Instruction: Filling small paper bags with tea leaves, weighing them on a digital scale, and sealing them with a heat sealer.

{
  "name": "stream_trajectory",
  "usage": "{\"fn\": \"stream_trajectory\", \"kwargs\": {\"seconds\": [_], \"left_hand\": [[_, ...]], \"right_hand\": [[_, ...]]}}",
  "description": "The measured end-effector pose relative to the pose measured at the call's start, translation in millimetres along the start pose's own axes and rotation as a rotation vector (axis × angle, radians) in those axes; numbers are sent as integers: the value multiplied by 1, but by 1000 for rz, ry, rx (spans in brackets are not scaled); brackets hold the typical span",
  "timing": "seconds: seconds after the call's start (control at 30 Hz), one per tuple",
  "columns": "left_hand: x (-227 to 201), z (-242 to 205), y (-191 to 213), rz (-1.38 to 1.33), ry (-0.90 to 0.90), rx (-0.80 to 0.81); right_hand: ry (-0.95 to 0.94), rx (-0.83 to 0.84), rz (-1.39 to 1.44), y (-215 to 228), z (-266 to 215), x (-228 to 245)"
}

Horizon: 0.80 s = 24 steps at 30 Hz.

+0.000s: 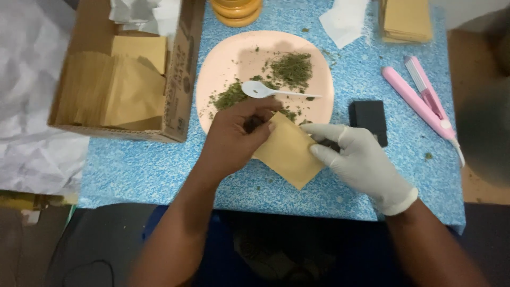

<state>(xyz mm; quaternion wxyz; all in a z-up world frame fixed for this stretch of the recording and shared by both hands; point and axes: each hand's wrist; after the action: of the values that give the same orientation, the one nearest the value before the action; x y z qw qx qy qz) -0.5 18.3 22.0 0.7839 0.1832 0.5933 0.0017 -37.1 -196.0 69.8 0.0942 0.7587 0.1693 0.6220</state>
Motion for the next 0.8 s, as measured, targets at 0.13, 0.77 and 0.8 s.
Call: {"fn": "stream_trajectory", "kwargs": {"seconds": [0.13,0.77,0.8], "left_hand": [[-6,-1,19,110,-32,-142],[8,-26,151,664,-172,-998],[9,-27,152,769,-145,-942]], "right_hand": [[161,-36,-104,2,11,-26],[112,-171,15,-42,14,-15],[122,-167,10,-41,15,-18]]}}
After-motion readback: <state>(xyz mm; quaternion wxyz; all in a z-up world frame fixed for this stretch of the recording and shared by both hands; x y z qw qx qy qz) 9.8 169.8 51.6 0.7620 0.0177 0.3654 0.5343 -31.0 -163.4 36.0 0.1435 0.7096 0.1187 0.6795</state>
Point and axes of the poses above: each hand's wrist, its own z-axis towards the middle knuckle, its own y-axis out of the back of the hand, x = y × z, and after that the axes turned 9 degrees about z, right-handed
